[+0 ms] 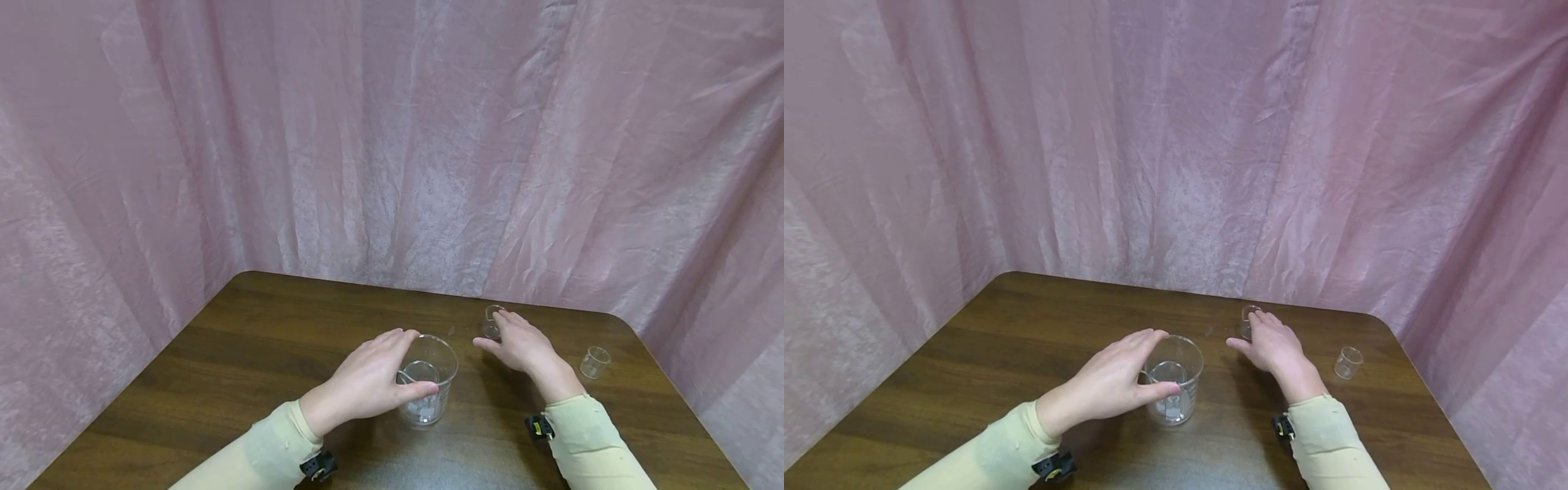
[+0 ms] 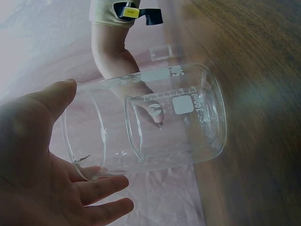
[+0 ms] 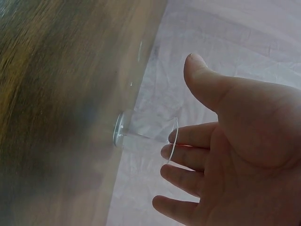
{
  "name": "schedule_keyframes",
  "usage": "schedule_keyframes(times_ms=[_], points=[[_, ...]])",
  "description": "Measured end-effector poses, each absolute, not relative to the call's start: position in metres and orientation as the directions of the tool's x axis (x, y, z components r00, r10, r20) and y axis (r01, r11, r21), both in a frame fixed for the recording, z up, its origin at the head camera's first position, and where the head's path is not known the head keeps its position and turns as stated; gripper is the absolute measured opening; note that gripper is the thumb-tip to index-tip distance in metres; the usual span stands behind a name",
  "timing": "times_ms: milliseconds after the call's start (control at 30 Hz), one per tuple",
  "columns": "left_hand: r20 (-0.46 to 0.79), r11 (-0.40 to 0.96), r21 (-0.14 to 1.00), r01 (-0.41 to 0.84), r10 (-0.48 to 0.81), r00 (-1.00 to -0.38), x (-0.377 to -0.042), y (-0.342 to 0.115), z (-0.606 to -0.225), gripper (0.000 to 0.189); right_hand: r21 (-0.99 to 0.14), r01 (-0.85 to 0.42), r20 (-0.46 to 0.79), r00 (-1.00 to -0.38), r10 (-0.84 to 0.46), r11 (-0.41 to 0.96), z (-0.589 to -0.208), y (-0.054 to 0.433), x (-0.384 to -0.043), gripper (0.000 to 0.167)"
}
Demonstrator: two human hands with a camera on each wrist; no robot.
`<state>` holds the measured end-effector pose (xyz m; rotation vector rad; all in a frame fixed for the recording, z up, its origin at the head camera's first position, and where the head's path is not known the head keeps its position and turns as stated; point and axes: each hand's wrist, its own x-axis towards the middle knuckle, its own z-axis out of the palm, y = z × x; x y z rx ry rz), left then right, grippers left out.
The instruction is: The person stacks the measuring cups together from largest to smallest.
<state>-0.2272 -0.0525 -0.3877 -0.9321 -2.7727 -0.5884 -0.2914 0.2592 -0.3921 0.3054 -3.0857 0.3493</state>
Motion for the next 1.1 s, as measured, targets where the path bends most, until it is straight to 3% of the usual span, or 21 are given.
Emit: schedule_keyframes(times_ms=[667, 900, 1100], points=[[0.275, 0.725, 0.328, 0.606, 0.54, -0.795, -0.227, -0.053, -0.386, 0.087, -0.222, -0.268, 0.046, -0.963, -0.265, 0.937, -0.384, 0.252, -0.287, 0.083], [0.27, 0.725, 0.33, 0.604, 0.541, -0.797, -0.227, -0.053, -0.387, 0.089, -0.236, -0.271, 0.156, -0.959, -0.238, 0.933, -0.381, 0.254, -0.288, 0.068], [0.263, 0.728, 0.329, 0.601, 0.541, -0.799, -0.227, -0.053, -0.387, 0.091, -0.268, -0.245, 0.148, -0.966, -0.211, 0.932, -0.384, 0.257, -0.29, 0.076]])
